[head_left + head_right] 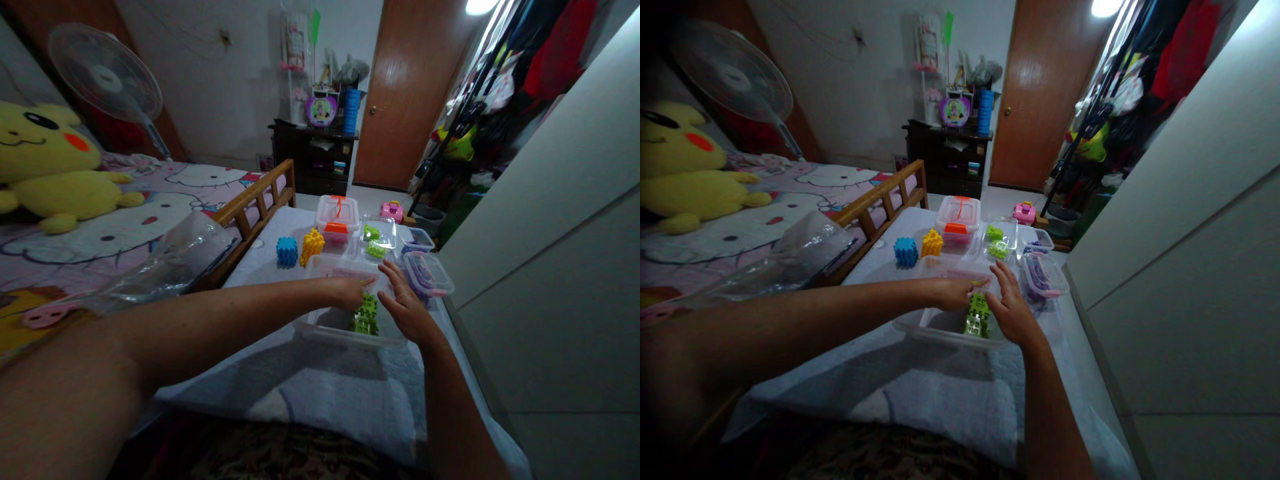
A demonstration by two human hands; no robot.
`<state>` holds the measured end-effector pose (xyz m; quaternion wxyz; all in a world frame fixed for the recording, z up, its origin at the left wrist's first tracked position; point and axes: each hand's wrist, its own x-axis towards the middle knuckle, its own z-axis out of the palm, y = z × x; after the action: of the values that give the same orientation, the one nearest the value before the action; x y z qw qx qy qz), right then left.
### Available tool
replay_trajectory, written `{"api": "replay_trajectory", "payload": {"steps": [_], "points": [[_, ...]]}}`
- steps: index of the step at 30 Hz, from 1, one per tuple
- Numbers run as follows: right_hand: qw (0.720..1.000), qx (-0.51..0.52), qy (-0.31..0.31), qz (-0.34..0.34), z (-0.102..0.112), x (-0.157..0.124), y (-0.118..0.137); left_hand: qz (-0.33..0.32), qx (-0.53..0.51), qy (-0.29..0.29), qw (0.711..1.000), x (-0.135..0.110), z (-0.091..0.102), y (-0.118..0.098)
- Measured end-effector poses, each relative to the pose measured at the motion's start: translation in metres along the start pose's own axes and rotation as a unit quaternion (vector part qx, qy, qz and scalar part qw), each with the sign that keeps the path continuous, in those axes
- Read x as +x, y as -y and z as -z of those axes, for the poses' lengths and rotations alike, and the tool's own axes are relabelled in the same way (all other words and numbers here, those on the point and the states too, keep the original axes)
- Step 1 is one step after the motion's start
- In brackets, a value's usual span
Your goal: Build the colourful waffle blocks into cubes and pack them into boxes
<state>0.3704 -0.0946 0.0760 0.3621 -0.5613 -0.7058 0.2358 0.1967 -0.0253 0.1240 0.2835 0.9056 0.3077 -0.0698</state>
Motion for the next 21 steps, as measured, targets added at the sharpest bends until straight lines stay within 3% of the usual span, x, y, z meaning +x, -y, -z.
{"api": "replay_trajectory", "payload": {"steps": [2,5,8,10,13,15,21], "points": [[1.000,0.001,0.001,0.000,0.000,0.000,-0.002,0.006,-0.013,-0.043,0.999,-0.016,0.016,-0.002],[1.000,-0.011,-0.003,-0.001,0.000,0.000,-0.004,0.005,-0.054,-0.168,0.984,-0.044,0.043,0.012],[1.000,-0.015,-0.001,-0.003,0.000,0.001,-0.005,0.061,-0.036,-0.296,0.953,-0.067,0.067,0.057],[1.000,-0.011,0.000,-0.004,0.001,0.001,-0.005,0.125,-0.012,-0.338,0.933,-0.076,0.076,0.097],[1.000,-0.004,-0.003,-0.009,0.001,0.001,-0.003,0.192,0.053,-0.275,0.941,-0.080,0.077,0.152],[1.000,0.000,-0.003,-0.014,0.000,0.000,-0.003,0.213,0.086,-0.214,0.949,-0.078,0.071,0.177],[1.000,0.003,0.002,-0.023,0.001,0.000,-0.003,0.228,0.109,-0.114,0.961,-0.059,0.056,0.205]]}}
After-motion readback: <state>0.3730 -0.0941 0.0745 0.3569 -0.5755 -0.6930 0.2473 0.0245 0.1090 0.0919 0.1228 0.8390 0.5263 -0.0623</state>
